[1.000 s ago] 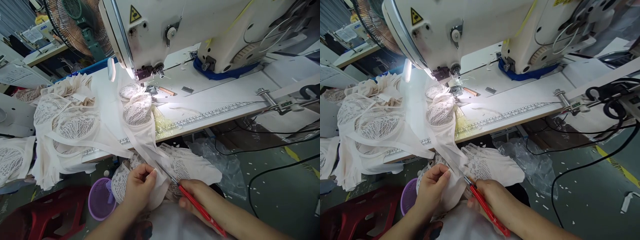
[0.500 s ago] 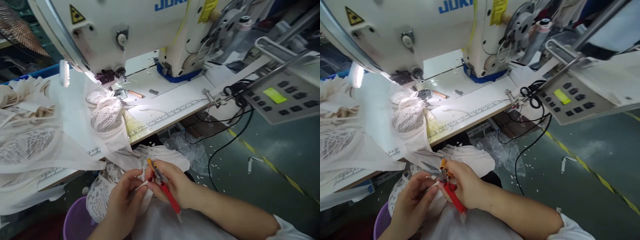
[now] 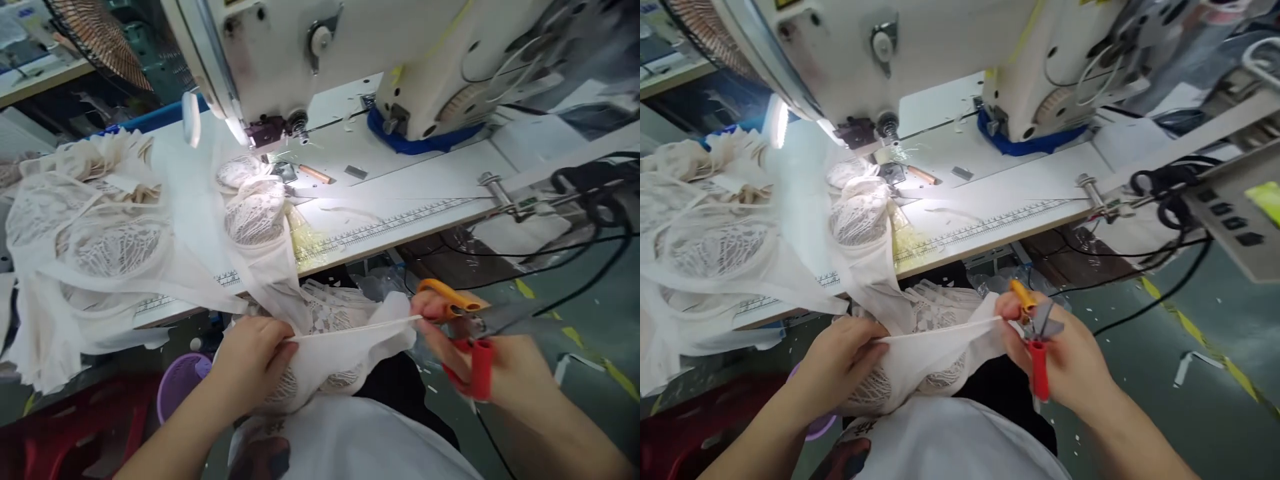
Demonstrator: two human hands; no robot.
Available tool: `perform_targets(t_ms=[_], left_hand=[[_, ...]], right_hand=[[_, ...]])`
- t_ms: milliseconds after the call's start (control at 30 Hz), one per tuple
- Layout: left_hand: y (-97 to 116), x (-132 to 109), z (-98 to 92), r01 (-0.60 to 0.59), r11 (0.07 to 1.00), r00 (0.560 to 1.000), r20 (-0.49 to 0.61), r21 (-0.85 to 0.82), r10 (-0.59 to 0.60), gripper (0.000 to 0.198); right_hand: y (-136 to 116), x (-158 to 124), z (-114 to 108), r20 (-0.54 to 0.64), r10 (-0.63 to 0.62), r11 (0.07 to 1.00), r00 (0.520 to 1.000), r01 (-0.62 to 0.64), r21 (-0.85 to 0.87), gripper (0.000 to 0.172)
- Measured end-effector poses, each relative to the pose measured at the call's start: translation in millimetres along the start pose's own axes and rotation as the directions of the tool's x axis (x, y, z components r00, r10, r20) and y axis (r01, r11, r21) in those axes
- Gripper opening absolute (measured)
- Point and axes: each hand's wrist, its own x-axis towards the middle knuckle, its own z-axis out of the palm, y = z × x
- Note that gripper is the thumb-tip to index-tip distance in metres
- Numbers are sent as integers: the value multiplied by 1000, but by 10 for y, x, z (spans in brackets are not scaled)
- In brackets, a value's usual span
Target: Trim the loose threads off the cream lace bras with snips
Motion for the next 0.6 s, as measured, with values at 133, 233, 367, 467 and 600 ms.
perform_targets(t_ms=[133, 233, 367, 467, 600], left_hand=[[115, 36, -44, -45, 999, 998, 35, 15, 45, 15], [244, 85, -63, -109, 993, 993, 59, 55, 106, 16], [387, 139, -64, -200, 977, 979, 67, 79, 195, 17], [390, 137, -82, -218, 975, 972, 96, 42, 214, 16], [266, 73, -145, -230, 973, 966, 117, 0, 229, 14]], right_hand=[[36, 4, -11, -6, 21, 956, 1000, -22, -291, 12], [-81, 7, 104, 100, 42, 958, 994, -11, -288, 19], [-335, 38, 372, 425, 2, 999, 905, 16, -40, 10], [-440, 81, 496, 489, 14, 1000, 872, -1, -27, 7], [-424, 103, 478, 463, 45, 997, 885, -11, -75, 16]])
